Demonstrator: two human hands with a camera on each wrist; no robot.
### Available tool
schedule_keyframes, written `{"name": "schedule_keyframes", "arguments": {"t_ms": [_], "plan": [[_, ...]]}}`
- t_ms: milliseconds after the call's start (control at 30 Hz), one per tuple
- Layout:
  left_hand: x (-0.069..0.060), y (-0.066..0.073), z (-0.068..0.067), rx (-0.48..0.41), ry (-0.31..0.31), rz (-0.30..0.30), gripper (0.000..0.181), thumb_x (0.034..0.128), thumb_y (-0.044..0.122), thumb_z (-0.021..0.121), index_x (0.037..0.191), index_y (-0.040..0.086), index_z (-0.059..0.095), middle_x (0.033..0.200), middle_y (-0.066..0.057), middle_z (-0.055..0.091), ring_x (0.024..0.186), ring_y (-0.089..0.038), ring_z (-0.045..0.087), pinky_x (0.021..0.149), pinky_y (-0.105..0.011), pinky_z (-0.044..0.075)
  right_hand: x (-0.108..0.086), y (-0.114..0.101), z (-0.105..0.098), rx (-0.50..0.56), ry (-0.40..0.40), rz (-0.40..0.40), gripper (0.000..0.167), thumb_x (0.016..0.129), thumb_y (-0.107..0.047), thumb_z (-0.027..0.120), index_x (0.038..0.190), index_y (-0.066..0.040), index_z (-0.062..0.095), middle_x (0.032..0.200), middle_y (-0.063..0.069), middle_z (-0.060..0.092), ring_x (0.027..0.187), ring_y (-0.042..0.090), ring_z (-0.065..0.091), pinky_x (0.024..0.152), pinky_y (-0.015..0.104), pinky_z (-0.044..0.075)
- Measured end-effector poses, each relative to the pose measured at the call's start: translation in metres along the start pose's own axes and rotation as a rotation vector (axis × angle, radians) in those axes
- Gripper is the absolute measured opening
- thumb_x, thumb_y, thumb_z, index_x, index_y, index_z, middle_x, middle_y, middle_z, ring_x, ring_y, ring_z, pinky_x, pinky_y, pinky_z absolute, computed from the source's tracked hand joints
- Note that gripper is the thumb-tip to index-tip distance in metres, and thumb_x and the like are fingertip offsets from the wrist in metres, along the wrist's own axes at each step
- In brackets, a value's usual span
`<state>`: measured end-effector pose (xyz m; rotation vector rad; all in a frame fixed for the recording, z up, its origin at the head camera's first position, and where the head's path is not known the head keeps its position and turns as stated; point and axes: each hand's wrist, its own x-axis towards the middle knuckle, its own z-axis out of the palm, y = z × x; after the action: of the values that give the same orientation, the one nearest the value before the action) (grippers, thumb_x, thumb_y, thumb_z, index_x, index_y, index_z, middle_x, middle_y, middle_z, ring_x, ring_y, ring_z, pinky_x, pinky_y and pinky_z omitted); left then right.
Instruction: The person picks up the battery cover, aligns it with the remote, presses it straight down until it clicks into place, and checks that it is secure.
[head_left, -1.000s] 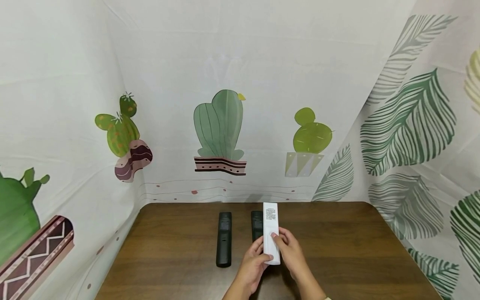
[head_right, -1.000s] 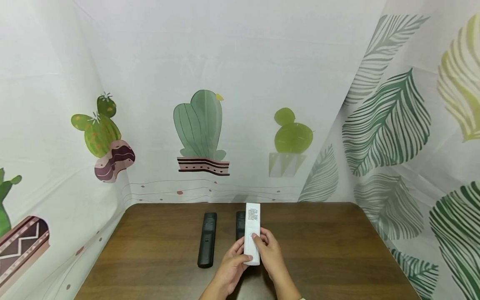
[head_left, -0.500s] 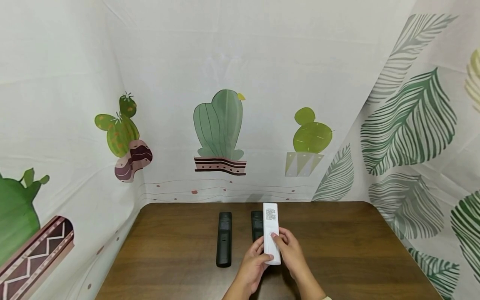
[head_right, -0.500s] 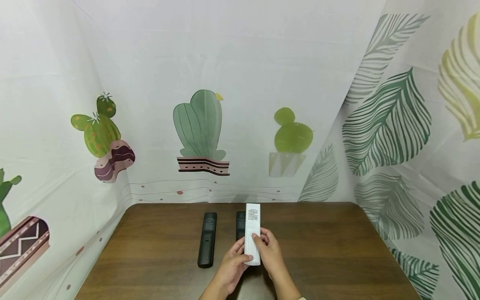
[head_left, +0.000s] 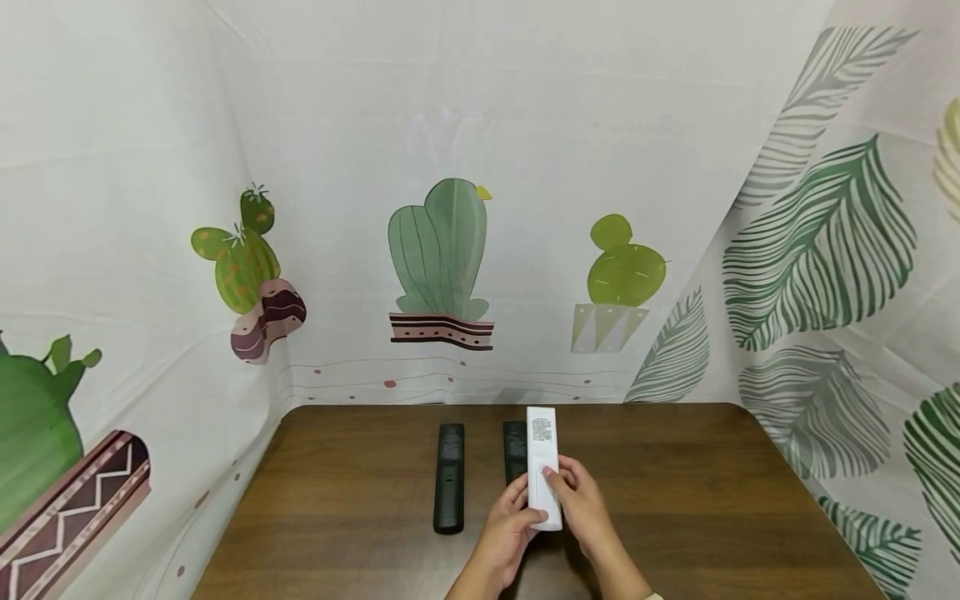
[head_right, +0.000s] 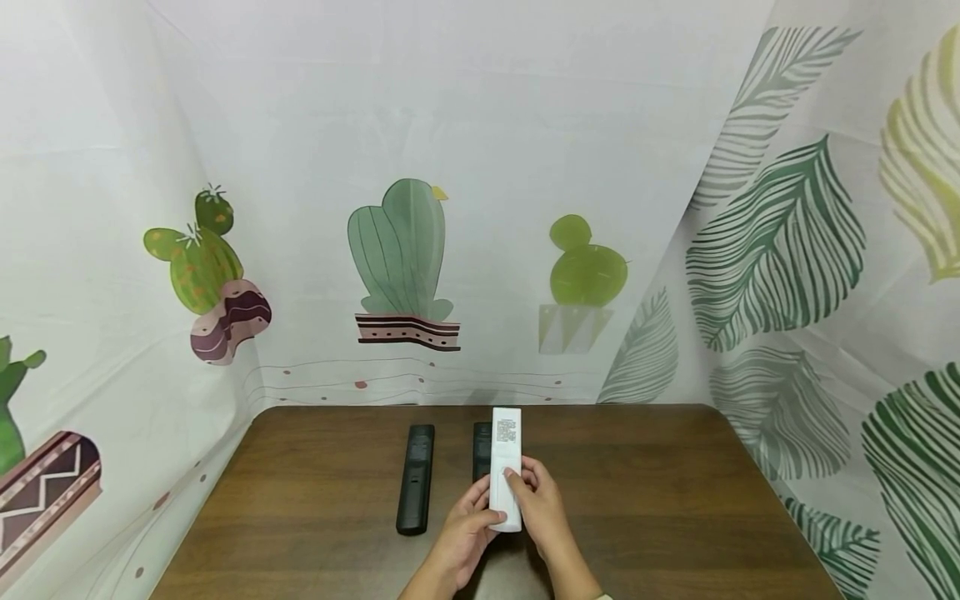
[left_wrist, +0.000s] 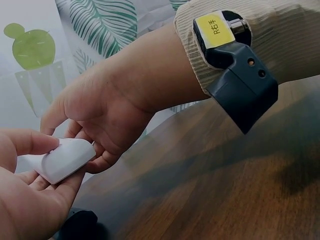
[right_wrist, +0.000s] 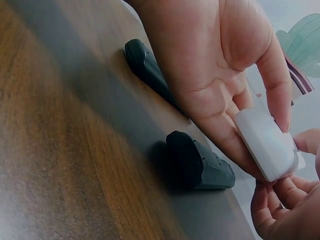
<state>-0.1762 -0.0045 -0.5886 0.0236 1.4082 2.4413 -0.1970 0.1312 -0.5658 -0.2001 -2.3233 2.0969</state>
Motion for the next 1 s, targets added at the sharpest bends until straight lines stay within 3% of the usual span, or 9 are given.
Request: {"name": "schedule_keyframes", "arguments": {"t_ms": [1000], "plan": [[-0.0008,-0.0047,-0.0021,-0.005,0.01,-0.013,0.077,0.0809,-0.005,0.06,0.153,-0.004,0.033,0.151,-0.018,0.049,0.112,-0.018,0.062,0.089,-0.028,0.053,-0.0012,0.0015,0.0013,0.006,0.008,0.01,0.045,0.099,-0.017,0.063,0.136,0.004,0.053,0.113,0.019,0.07,0.088,0.013,0.062,0.074,0.024,0.05]]}}
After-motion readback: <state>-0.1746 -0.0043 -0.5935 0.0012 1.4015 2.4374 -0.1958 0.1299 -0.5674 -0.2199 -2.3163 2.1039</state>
